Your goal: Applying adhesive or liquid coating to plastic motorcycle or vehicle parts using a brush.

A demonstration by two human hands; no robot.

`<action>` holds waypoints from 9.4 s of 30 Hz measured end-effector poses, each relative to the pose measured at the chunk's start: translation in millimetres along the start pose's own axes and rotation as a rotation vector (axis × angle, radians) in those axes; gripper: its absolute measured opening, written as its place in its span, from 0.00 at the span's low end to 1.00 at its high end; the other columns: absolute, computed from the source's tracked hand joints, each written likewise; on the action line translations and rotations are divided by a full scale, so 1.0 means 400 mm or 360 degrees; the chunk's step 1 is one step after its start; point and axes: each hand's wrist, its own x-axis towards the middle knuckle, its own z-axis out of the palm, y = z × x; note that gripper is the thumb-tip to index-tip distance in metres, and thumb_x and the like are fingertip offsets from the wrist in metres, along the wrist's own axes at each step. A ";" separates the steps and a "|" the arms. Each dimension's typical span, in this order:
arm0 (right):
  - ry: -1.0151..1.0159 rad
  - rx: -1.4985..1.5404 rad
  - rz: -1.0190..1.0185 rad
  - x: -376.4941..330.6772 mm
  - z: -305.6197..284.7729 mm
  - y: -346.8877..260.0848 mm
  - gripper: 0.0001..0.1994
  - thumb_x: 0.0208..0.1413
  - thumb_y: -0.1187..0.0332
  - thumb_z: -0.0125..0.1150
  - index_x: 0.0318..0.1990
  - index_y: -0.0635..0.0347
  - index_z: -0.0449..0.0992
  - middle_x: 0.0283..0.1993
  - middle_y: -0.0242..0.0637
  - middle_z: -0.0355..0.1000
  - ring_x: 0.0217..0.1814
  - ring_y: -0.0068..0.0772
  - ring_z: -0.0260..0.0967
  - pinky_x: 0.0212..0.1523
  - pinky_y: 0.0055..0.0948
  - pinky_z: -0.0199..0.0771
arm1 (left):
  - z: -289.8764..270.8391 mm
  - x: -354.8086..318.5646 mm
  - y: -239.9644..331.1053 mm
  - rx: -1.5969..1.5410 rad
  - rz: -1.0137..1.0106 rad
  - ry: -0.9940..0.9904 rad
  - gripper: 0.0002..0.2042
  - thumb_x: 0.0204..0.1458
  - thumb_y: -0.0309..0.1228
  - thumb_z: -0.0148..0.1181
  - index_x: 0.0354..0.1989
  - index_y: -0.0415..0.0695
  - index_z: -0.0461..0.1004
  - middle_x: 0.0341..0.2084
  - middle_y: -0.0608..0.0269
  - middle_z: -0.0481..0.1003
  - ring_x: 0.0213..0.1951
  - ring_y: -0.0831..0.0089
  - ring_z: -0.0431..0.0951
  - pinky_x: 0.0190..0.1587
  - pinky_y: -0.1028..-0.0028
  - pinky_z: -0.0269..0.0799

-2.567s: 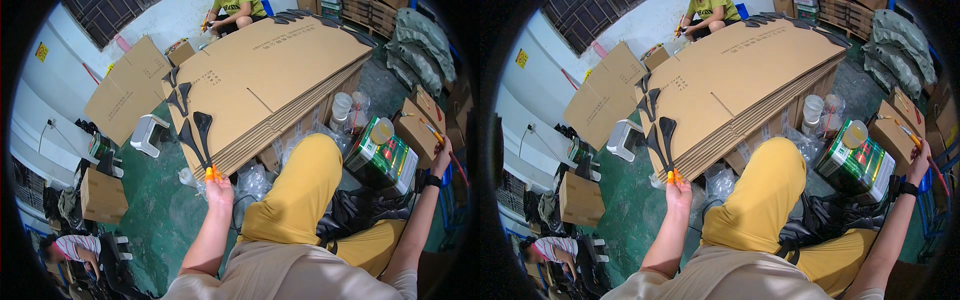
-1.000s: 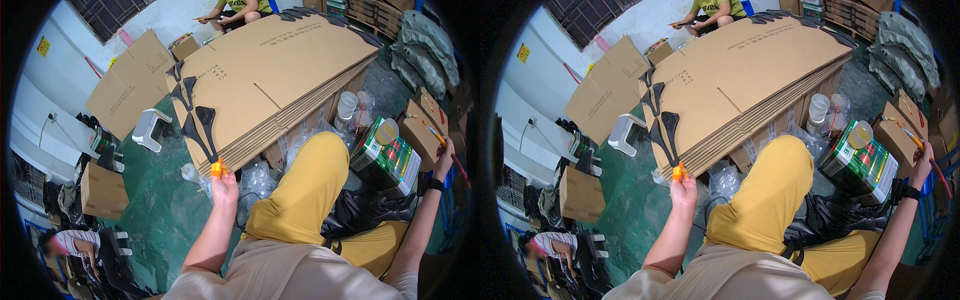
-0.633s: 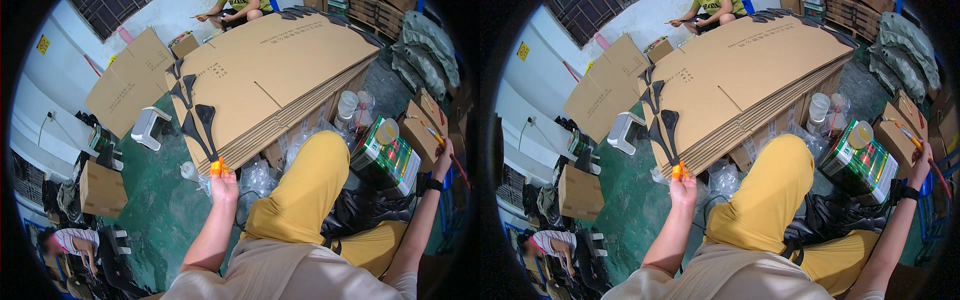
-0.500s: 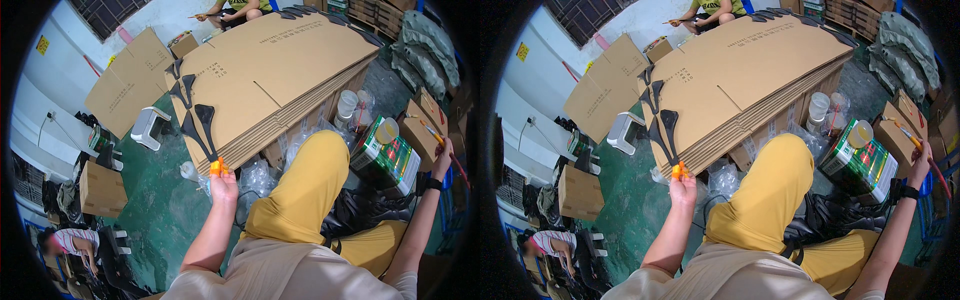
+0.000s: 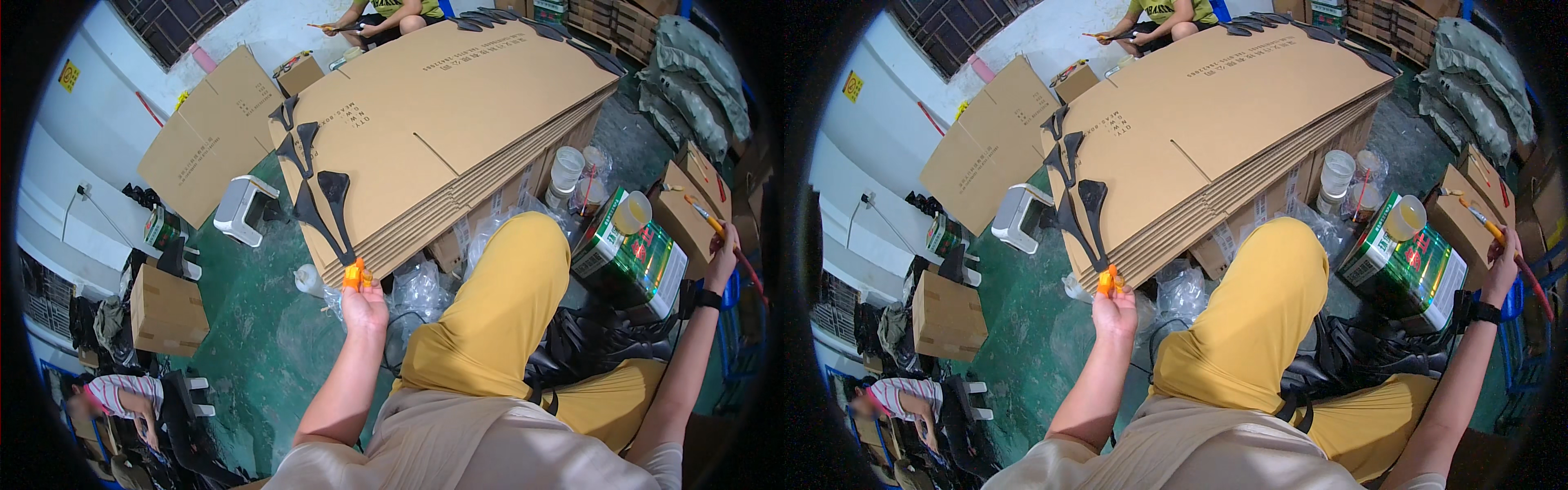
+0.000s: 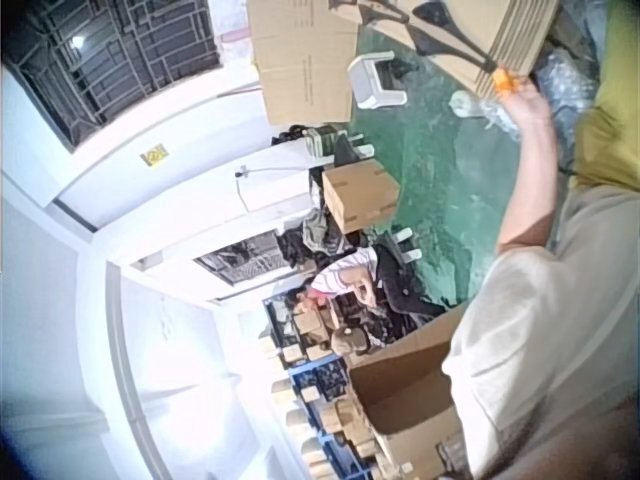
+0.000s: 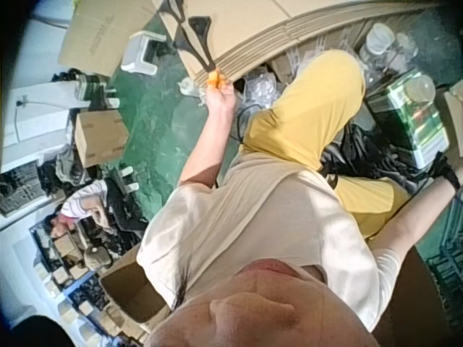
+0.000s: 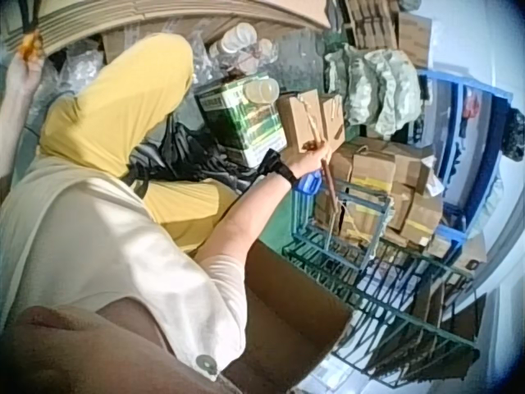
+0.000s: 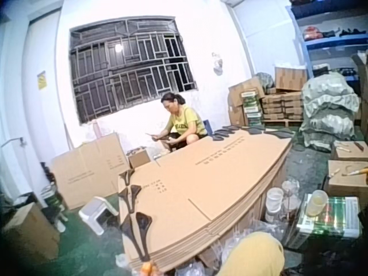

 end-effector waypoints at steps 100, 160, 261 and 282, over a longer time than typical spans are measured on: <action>-0.1859 0.0143 -0.0214 -0.785 1.335 -0.376 0.10 0.51 0.64 0.57 0.31 0.63 0.74 0.17 0.35 0.64 0.20 0.25 0.61 0.25 0.27 0.62 | -0.095 -0.085 0.042 -0.0379 -0.0707 -0.0612 0.12 0.52 0.35 0.54 0.45 0.53 0.69 0.41 0.66 0.72 0.37 0.72 0.66 0.41 0.72 0.61; 0.0177 -0.0079 -0.0013 -0.152 -0.152 -0.165 0.14 0.62 0.61 0.46 0.46 0.61 0.69 0.36 0.41 0.75 0.29 0.22 0.71 0.26 0.17 0.67 | 0.481 -0.366 -1.022 0.2993 -0.0438 -0.3692 0.11 0.48 0.31 0.51 0.36 0.41 0.76 0.26 0.56 0.77 0.28 0.66 0.76 0.33 0.68 0.70; 0.0261 0.0602 0.0391 -0.113 0.147 -0.083 0.09 0.56 0.69 0.53 0.41 0.66 0.71 0.35 0.34 0.72 0.37 0.18 0.68 0.41 0.18 0.67 | 0.667 -0.440 -0.775 0.1818 0.1338 -0.2953 0.29 0.41 0.15 0.51 0.57 0.39 0.59 0.52 0.42 0.64 0.46 0.45 0.71 0.47 0.60 0.69; 0.0201 0.0394 0.0276 -0.127 0.164 -0.082 0.14 0.55 0.68 0.56 0.45 0.68 0.69 0.36 0.34 0.72 0.36 0.18 0.68 0.37 0.18 0.69 | 0.644 -0.485 -0.774 0.2263 0.1287 -0.3633 0.33 0.39 0.15 0.51 0.60 0.41 0.57 0.55 0.39 0.56 0.55 0.44 0.61 0.51 0.57 0.67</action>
